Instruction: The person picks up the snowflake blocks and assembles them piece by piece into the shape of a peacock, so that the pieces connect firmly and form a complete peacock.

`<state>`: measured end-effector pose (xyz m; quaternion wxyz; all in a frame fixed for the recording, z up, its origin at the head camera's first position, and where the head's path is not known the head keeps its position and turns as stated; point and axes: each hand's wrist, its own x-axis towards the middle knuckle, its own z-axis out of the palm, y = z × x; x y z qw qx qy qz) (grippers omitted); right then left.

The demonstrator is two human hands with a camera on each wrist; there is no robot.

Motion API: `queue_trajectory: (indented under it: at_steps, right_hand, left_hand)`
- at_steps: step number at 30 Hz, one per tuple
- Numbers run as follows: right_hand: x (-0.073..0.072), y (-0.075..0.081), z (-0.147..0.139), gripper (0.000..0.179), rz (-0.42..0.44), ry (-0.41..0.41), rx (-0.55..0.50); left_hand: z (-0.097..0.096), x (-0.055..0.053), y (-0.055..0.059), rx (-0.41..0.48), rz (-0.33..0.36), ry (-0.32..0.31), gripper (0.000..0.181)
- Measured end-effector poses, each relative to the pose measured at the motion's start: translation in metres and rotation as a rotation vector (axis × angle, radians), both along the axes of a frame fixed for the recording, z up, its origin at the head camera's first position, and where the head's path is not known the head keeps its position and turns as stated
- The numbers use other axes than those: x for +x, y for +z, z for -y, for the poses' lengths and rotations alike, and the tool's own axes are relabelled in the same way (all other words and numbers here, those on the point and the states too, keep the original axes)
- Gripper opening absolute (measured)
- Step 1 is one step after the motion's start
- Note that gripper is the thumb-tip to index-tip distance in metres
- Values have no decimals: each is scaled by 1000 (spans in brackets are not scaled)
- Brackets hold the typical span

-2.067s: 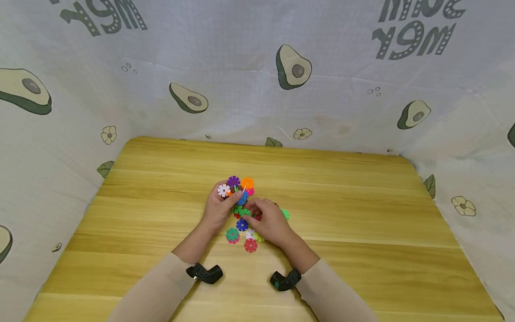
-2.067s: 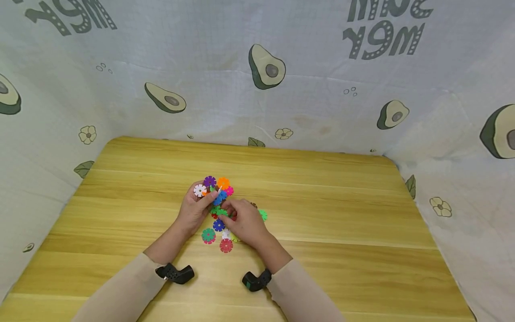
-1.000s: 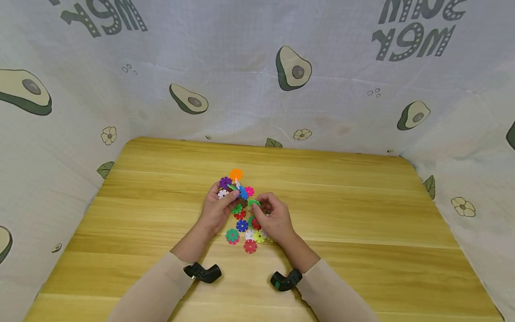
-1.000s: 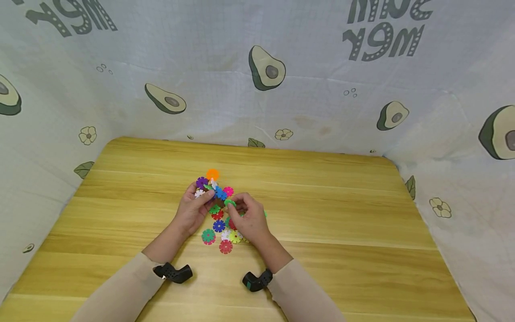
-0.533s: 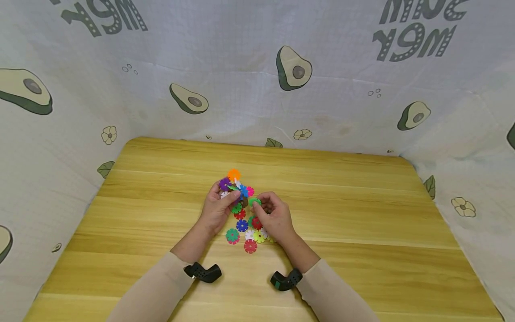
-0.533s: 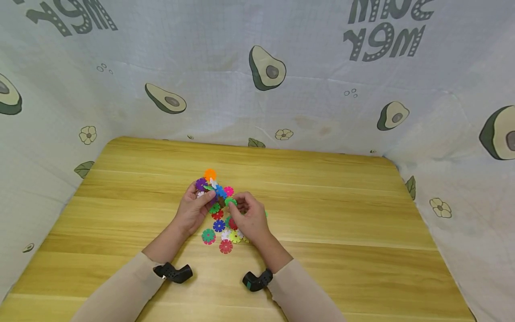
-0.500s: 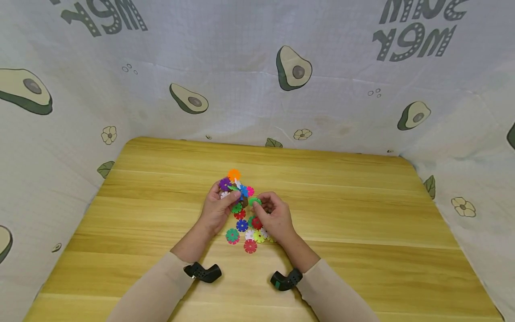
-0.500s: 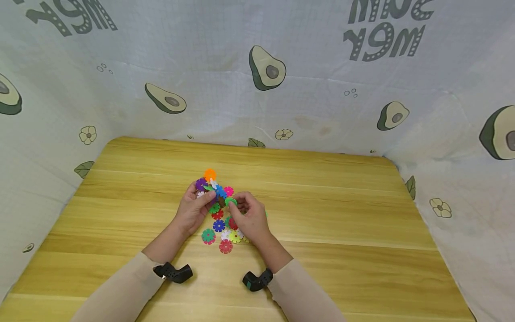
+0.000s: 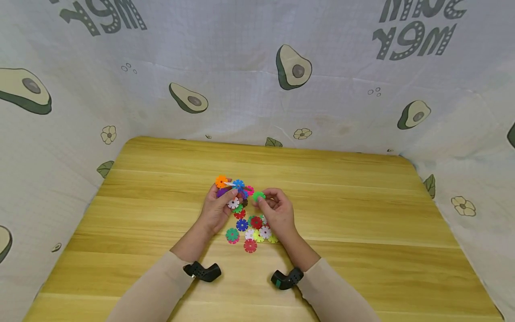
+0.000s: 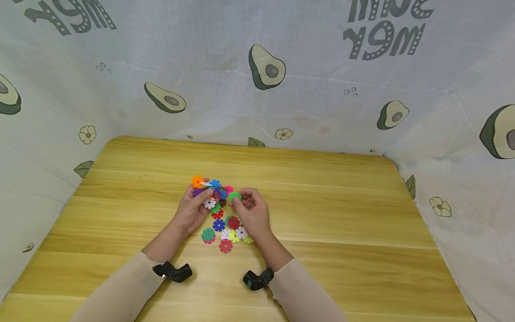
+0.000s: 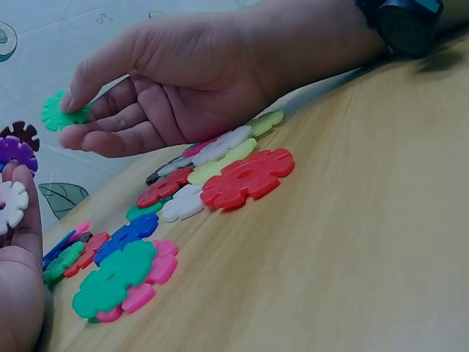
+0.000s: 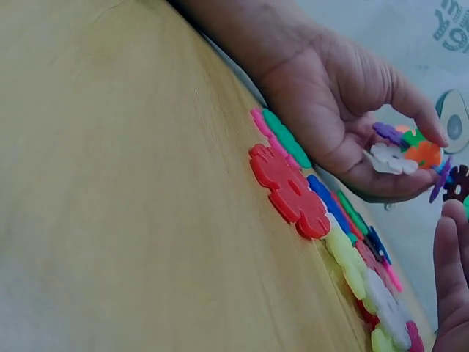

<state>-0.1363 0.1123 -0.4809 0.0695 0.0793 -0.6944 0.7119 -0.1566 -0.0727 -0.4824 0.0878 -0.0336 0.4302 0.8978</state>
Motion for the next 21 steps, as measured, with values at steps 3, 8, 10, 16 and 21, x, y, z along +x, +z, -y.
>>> queue_trajectory:
  at_steps: [3,8,10,16,21]
  right_hand:
    - [0,1,0,22,33,27,-48]
    - [0,3,1,26,91,59,-80]
    - [0,3,1,27,102,63,-73]
    - [-1,2,1,29,98,50,-38]
    - [-1,1,2,27,71,19,-31]
  left_hand:
    - [0,0,0,25,21,-13,27]
    - [-1,1,1,46,31,-41,22]
    - [-1,1,1,53,34,-51,21]
    - [0,3,1,58,53,-58,20]
    - [-1,3,1,34,60,-58,21]
